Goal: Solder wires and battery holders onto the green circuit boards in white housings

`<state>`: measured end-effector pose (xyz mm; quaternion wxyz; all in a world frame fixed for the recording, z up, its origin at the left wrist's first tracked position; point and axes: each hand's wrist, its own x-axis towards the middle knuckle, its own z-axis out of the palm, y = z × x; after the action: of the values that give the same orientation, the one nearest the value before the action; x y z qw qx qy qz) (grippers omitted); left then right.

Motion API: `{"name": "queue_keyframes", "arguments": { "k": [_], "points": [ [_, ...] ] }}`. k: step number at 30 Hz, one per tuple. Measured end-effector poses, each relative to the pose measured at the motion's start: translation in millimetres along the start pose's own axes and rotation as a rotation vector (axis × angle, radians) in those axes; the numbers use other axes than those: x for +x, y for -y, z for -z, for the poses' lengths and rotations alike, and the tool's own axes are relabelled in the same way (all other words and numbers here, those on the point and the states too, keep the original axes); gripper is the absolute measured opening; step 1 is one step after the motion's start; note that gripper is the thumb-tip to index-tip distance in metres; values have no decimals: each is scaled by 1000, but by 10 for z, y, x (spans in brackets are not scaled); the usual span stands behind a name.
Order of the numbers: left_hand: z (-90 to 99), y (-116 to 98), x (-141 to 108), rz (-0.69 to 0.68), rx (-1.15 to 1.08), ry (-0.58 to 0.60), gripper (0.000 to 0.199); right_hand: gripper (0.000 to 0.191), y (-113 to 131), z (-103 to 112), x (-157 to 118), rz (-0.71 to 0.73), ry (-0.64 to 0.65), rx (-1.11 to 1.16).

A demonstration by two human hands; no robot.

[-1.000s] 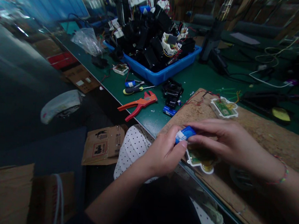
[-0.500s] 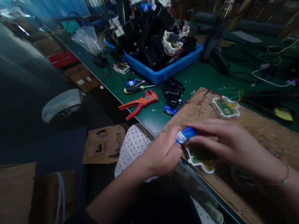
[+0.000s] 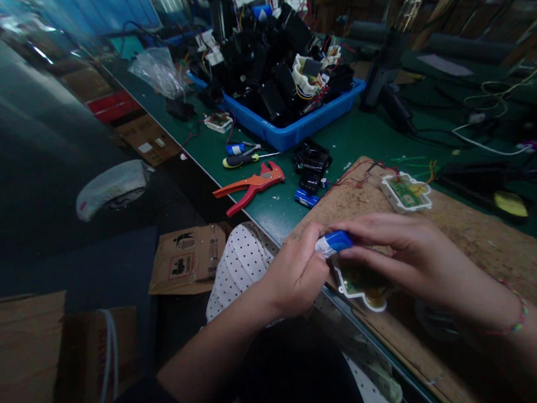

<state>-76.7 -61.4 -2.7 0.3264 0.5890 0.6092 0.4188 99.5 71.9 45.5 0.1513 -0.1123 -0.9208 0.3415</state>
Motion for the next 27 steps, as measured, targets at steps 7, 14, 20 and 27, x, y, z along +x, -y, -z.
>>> {"name": "queue_keyframes", "arguments": {
  "k": [7,14,20,27],
  "points": [
    [14,-6,12,-37,0,-17,25,34,17,18,3,11,-34,12],
    [9,-20,8,4,-8,-44,26,37,10,14,10,63,-20,-14],
    [26,25,-17,-54,16,-28,27,37,36,19,11,111,-19,-36],
    [32,5,-23,-50,-40,-65,25,44,13,6,-1,115,-27,-5]
  ]
}}
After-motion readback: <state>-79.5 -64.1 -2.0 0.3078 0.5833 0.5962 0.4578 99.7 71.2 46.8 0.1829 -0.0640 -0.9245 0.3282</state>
